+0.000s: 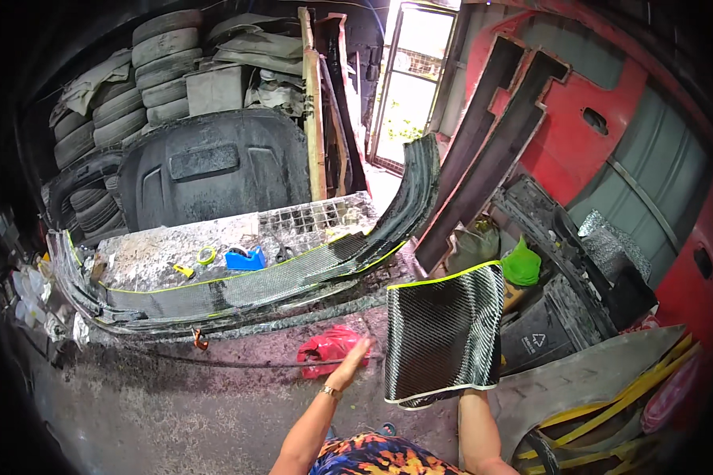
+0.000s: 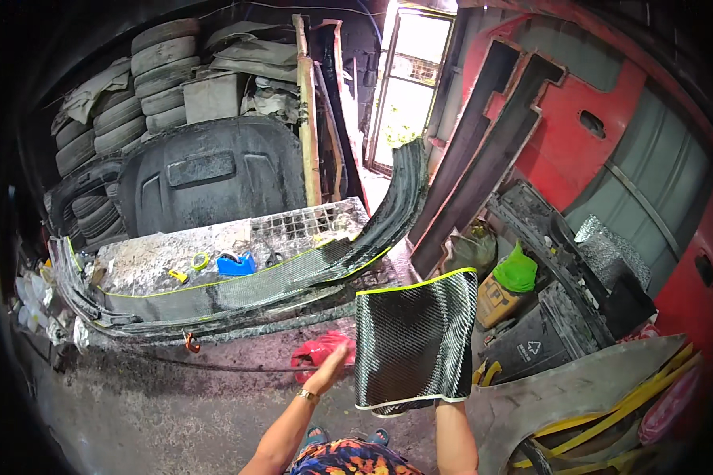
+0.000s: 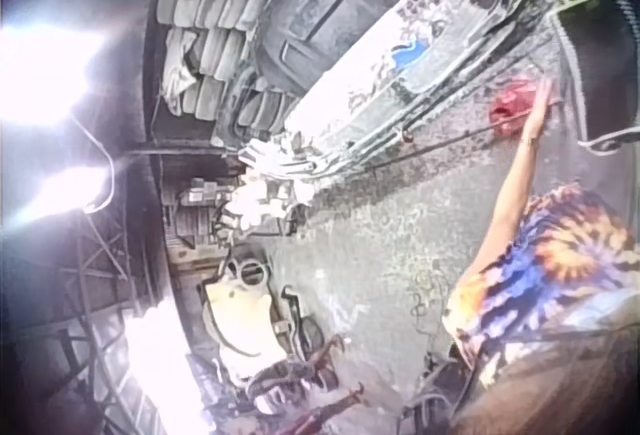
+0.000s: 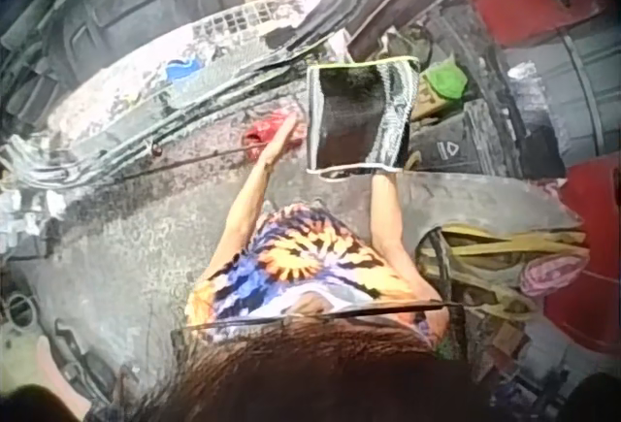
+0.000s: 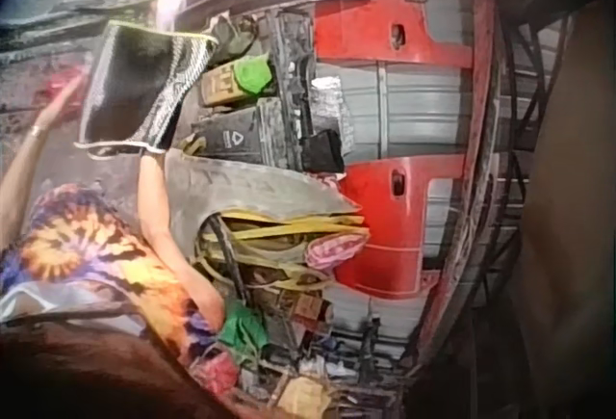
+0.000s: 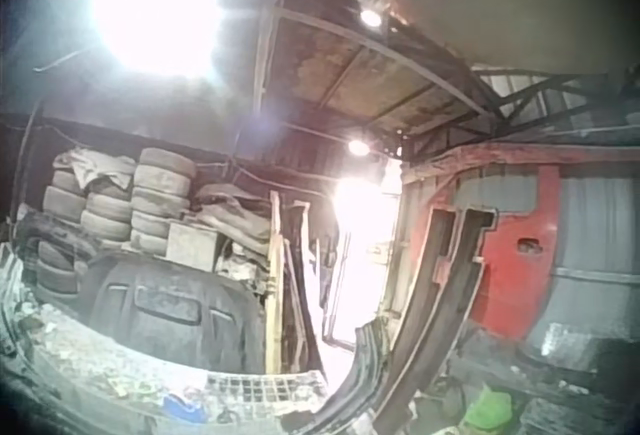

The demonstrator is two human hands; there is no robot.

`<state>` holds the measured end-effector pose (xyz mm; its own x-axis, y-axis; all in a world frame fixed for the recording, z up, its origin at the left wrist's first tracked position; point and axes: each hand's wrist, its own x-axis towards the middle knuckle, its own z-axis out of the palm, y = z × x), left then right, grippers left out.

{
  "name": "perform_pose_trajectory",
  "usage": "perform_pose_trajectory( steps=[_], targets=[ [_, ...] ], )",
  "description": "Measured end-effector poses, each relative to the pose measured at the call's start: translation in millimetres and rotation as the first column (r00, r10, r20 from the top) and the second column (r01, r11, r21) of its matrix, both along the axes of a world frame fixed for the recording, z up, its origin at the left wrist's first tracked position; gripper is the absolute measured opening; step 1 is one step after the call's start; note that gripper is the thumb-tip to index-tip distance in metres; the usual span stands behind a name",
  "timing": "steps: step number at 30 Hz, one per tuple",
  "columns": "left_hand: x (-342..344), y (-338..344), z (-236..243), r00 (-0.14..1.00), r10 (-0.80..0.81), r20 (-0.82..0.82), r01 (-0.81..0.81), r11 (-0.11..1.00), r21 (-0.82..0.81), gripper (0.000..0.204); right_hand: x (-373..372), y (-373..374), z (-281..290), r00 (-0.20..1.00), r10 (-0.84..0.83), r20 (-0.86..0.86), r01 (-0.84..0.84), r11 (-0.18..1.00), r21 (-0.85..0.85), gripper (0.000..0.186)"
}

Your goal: The person prepares a carbon fiber automotive part by applying tape along an edge and using scissors to trim excess carbon fiber material. They then pick up and show a separate piece of carbon fiber fabric in a workspace.

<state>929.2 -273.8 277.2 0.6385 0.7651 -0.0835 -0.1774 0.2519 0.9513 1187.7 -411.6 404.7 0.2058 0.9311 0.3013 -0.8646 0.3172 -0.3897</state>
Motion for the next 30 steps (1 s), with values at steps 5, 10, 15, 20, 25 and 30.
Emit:
perform_pose_trajectory(
  steps=[5, 10, 15, 20, 25, 30],
  targets=[
    [38.5, -20.3, 27.4, 0.881, -0.337, 0.331, 0.437, 0.849, -0.298, 0.074, 15.7, -20.9, 1.5, 0.997, -0.071, 0.015, 0.071, 0.997, -0.010, 0.028],
    [39.0, -30.9, 52.1, 0.799, -0.420, 0.431, 0.554, 0.792, -0.255, 0.053, 25.8, -40.8, 6.0, 0.993, -0.116, 0.017, 0.116, 0.993, 0.004, 0.027],
    [73.2, -52.6, 50.0, 0.866, -0.439, 0.241, 0.490, 0.842, -0.228, 0.039, 25.8, -45.4, 17.8, 0.989, -0.144, 0.042, 0.143, 0.990, 0.023, 0.026],
    [49.0, -46.8, 103.1, 0.979, -0.202, -0.015, 0.202, 0.979, 0.000, 0.021, 76.7, -62.8, 91.3, 0.735, -0.229, 0.639, 0.446, 0.872, -0.200, 0.026],
    [0.5, -15.7, 115.5, 0.999, 0.034, -0.033, -0.027, 0.984, 0.176, 0.019, 113.2, -75.1, 129.2, -0.159, 0.192, 0.968, 0.863, 0.504, 0.042, 0.029],
    [-32.5, 3.3, 125.2, 0.938, 0.257, -0.233, -0.119, 0.870, 0.479, 0.025, 128.6, -102.7, 135.2, -0.265, 0.119, 0.957, 0.842, 0.513, 0.169, 0.042]
  ],
)
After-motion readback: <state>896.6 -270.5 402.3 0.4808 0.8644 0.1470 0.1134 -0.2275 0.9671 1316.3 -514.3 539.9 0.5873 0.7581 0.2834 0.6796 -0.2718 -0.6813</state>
